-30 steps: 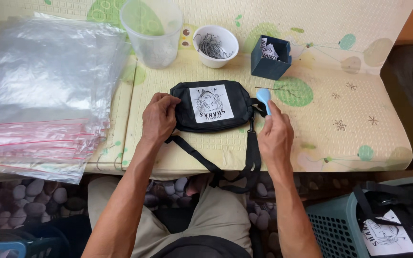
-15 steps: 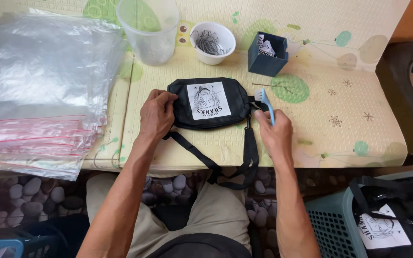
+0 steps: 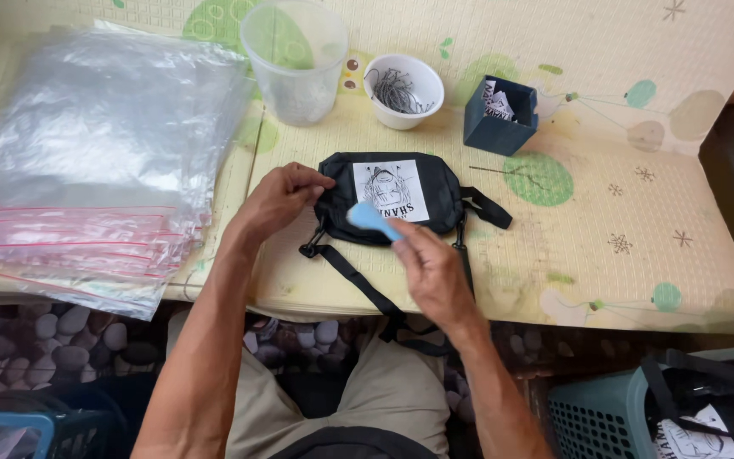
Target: The person cleans a black shoulder bag using a blue brush, then attaches a metal pin and a cartoon bear keychain to the bag. Finally, the person places the bag into a clear plastic zip-lock bag.
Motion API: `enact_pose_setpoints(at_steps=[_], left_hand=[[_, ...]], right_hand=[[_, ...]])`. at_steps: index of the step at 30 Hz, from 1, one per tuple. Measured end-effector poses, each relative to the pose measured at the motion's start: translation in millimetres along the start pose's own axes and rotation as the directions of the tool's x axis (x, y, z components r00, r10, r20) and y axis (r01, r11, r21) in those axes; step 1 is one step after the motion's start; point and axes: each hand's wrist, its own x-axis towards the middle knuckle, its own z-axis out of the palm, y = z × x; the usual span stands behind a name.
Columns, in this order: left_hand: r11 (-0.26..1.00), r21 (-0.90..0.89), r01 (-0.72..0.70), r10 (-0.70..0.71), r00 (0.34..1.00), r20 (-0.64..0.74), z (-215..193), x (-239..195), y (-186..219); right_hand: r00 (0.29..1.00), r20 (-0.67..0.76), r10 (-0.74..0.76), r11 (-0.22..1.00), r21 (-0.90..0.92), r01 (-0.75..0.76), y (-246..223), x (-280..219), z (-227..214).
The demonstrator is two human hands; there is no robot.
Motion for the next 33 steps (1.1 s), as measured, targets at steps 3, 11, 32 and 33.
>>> enact_pose_setpoints(at_steps=[3, 11, 32, 33], left_hand=[[0.996, -0.070, 0.059, -0.053, 0.995, 0.078, -0.4, 10.4, -15.1], [1.000, -0.019, 0.012, -0.011, 1.000, 0.027, -2.3, 8.0, -12.6], [0.807, 0.572, -0.144, 0.225, 0.971, -0.074, 47.4, 2.9, 35.1], [0.658, 0.741, -0.135, 0.289, 0.954, -0.083, 58.6, 2.3, 39.9]], right_hand=[[0.995, -0.005, -0.099, 0.987, -0.130, 0.098, 13.0, 0.3, 47.7], [0.950, 0.301, 0.083, 0.995, -0.079, -0.062, -40.7, 5.8, 25.4], [0.940, 0.265, 0.214, 0.977, -0.063, -0.205, -46.4, -37.4, -36.6], [0.952, 0.135, 0.274, 0.957, -0.139, -0.256, -44.6, -44.1, -48.3]])
